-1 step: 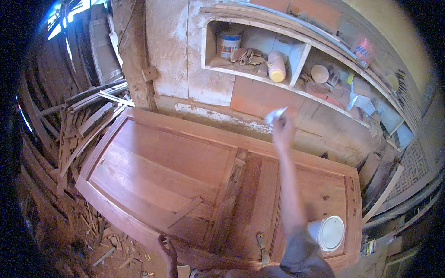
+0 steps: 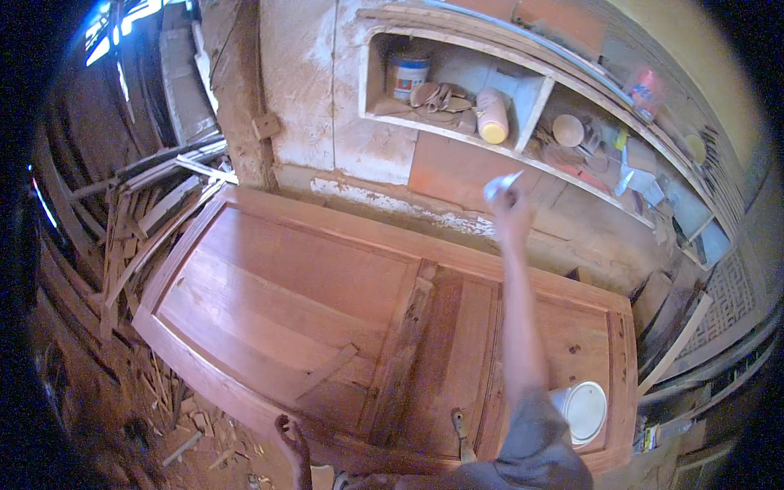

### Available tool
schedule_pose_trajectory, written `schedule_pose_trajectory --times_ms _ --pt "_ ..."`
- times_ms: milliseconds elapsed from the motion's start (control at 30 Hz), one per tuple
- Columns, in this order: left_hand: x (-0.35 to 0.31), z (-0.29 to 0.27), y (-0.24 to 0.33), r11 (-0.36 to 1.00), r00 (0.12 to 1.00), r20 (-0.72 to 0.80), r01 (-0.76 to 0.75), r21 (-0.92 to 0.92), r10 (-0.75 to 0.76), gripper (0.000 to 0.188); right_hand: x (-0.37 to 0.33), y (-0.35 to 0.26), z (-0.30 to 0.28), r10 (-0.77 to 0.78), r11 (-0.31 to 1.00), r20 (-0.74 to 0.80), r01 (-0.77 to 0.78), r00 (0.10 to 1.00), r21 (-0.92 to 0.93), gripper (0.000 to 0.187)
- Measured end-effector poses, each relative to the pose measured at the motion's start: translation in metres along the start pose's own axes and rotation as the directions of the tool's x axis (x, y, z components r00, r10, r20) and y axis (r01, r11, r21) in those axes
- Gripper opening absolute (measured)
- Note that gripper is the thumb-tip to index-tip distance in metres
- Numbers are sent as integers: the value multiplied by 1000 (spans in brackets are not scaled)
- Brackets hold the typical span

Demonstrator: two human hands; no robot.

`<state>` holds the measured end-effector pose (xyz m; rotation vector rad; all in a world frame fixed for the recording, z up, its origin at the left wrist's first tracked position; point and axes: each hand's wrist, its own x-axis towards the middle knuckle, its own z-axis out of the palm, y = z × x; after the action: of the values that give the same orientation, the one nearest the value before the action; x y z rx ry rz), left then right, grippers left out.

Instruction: The person applies glue from a tube to cracks in a wooden door, smooths it with a scrap of wood, and then uses a brush to apply a liquid coating to the door surface.

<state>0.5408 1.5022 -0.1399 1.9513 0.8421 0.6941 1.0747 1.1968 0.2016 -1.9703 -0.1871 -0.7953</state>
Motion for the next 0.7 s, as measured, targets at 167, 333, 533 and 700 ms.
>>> schedule_pose_trajectory --times_ms 167,333,533,700 --pt "-37 -1 -32 1000 972 -233 11 -27 -17 32 144 32 37 -445 825 -10 405 896 -394 33" --pt "-3 -5 21 975 957 -274 -35 221 97 27 269 131 -21 -725 450 96 573 682 -685 55" --pt "-21 -29 10 961 984 -165 -14 276 62 22 220 132 41 -476 551 86 373 875 -746 48" --pt "-15 -18 13 966 988 -140 -27 258 65 23 229 117 31 -488 560 7 319 873 -765 46"
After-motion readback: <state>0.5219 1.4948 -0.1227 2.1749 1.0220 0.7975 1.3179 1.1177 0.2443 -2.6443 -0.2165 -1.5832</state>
